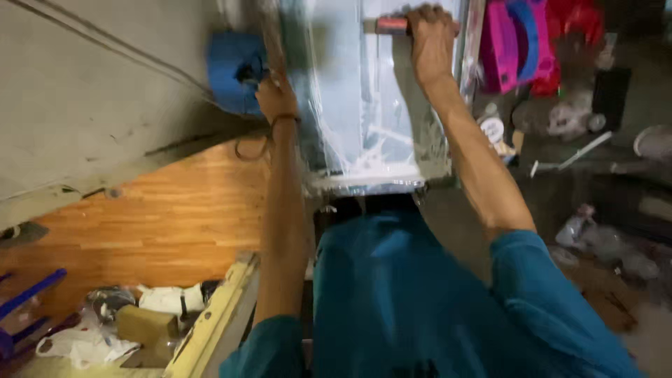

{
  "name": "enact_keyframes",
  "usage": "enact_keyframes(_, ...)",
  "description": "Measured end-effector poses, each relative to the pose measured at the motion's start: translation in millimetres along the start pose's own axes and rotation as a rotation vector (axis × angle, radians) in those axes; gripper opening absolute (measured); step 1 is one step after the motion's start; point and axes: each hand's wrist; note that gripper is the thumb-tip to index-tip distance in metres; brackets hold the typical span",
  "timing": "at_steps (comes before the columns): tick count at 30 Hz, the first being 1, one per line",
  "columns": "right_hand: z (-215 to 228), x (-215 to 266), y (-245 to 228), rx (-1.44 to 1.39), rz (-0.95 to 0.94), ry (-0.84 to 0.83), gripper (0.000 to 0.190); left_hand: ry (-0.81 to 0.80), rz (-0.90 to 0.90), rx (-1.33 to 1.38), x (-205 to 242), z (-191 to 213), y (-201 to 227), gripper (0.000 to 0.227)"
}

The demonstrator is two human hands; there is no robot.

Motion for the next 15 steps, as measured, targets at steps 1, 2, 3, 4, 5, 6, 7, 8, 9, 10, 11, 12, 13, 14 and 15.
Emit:
enact_keyframes(1,-2,14,-1,0.005,0.003,0.007,0.016,0.004,-0.002,0.008,1,-4,0,0.071)
enact_keyframes(2,-3,29,-4,0.048,0.012,0.017,0.016,0.027,0.036,0.054,1,-6,1,0.061)
enact_keyframes(3,-2,44,-7,0.091,0.021,0.024,0.023,0.047,0.077,0.099,4,-6,1,0.052)
enact_keyframes(4,3,69,-18,0.097,0.025,0.028,0.023,0.048,0.078,0.107,2,-4,-3,0.052)
enact_keyframes(5,8,94,-27,0.189,0.03,-0.027,0.019,0.06,-0.021,0.134,1,-4,-5,0.05)
enact_keyframes(6,13,119,-36,0.281,0.034,-0.083,0.017,0.073,-0.119,0.161,-1,-4,-8,0.049)
enact_keyframes(7,24,135,-40,0.292,0.035,-0.081,0.017,0.07,-0.118,0.172,3,-2,-5,0.049)
enact_keyframes(8,34,153,-45,0.111,0.005,-0.112,0.017,0.061,-0.13,0.149,7,0,-3,0.05)
enact_keyframes(9,42,167,-52,-0.078,-0.017,-0.139,0.02,0.062,-0.139,0.122,8,4,-3,0.051)
enact_keyframes(10,52,169,-49,-0.074,-0.009,-0.134,0.02,0.07,-0.136,0.129,5,7,4,0.051)
enact_keyframes(11,64,174,-49,-0.243,-0.107,-0.14,0.035,0.051,-0.084,0.192,5,13,7,0.063)
enact_keyframes(12,75,180,-49,-0.411,-0.206,-0.146,0.05,0.032,-0.031,0.255,5,17,10,0.077)
enact_keyframes(13,88,186,-52,-0.413,-0.2,-0.15,0.05,0.036,-0.025,0.254,7,22,12,0.077)
enact_keyframes(14,101,192,-55,-0.373,-0.196,-0.187,0.052,0.015,-0.003,0.302,9,27,13,0.079)
enact_keyframes(15,116,199,-59,-0.332,-0.194,-0.227,0.054,-0.009,0.019,0.349,11,31,15,0.081)
Point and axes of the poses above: each hand's wrist, its own x-axis away from the middle knuckle, its own z-axis out of the back of the hand, y = z × x, and after that the axes turned 15 degrees about y, right-handed
